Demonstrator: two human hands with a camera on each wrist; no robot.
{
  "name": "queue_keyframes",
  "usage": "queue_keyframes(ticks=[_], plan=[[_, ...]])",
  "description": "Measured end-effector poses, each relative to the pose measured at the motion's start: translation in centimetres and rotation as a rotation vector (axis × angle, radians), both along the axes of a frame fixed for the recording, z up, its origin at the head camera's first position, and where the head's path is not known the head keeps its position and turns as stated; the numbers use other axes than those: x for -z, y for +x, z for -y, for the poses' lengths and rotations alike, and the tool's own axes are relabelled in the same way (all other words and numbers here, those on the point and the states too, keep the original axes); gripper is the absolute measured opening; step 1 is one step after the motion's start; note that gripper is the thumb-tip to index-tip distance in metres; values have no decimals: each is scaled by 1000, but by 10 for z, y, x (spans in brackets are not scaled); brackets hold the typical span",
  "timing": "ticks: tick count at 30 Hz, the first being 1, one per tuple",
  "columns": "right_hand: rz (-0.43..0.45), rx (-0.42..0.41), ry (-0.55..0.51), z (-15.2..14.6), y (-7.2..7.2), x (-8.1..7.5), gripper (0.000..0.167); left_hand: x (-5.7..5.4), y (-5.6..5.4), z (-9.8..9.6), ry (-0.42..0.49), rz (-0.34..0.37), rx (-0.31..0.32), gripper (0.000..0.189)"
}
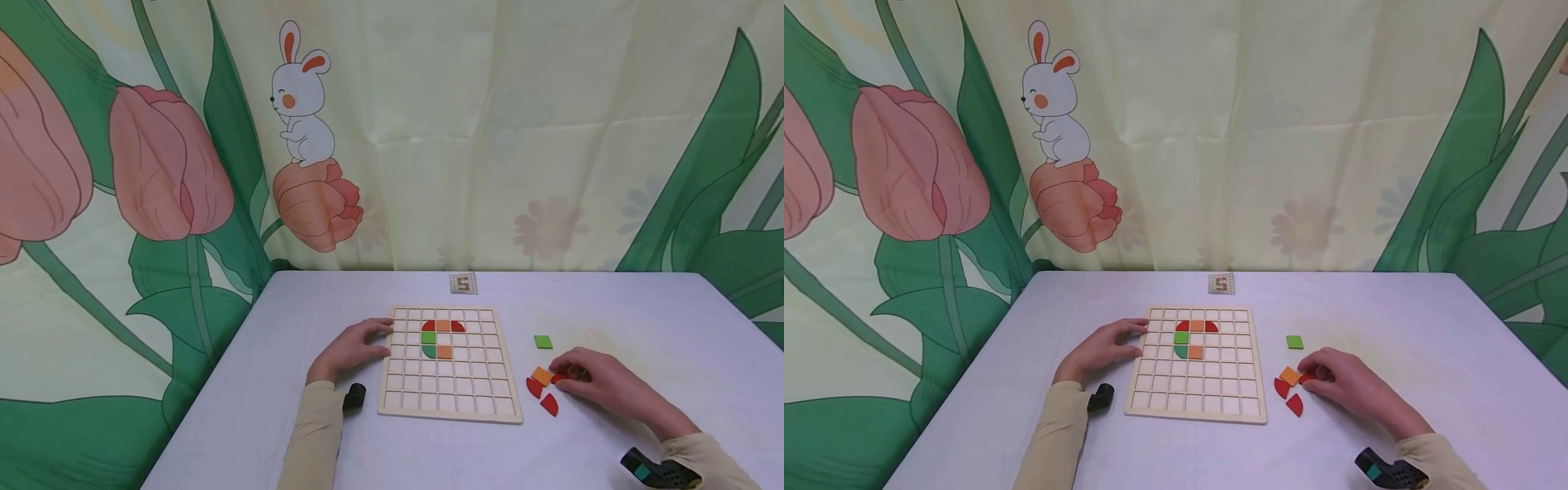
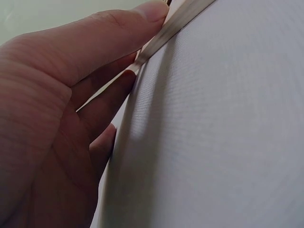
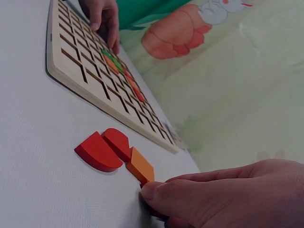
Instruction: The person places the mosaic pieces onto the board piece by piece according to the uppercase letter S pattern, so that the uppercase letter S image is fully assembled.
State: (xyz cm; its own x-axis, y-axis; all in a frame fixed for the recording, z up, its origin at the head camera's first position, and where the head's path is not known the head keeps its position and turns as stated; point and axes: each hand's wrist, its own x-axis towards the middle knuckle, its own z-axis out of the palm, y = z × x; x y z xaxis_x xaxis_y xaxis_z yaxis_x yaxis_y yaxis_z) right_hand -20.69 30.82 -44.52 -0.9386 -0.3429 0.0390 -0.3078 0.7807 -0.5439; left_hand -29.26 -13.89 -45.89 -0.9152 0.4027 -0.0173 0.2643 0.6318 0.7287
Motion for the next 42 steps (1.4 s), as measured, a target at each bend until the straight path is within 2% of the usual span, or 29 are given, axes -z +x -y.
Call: queue_keyframes(ticks=[14,20,27,35,39,42], plan=[[-47,54,12,4,-4,3,30,1,-1,1,-2,9,-6,46],[-56,52,26,4,-7,2,27,-1,0,0,-3,2,11,47],[-97,133,42,13,-9,8,30,-1,1,0,-3,10,7,46],[-81,103,47,15,-12,6,27,2,1,1,1,15,-3,46],[-78,151,86,16,-13,3,35,1,0,0,2,10,-5,45],[-28,124,98,16,-14,0,47,1,0,1,-2,9,-8,45]])
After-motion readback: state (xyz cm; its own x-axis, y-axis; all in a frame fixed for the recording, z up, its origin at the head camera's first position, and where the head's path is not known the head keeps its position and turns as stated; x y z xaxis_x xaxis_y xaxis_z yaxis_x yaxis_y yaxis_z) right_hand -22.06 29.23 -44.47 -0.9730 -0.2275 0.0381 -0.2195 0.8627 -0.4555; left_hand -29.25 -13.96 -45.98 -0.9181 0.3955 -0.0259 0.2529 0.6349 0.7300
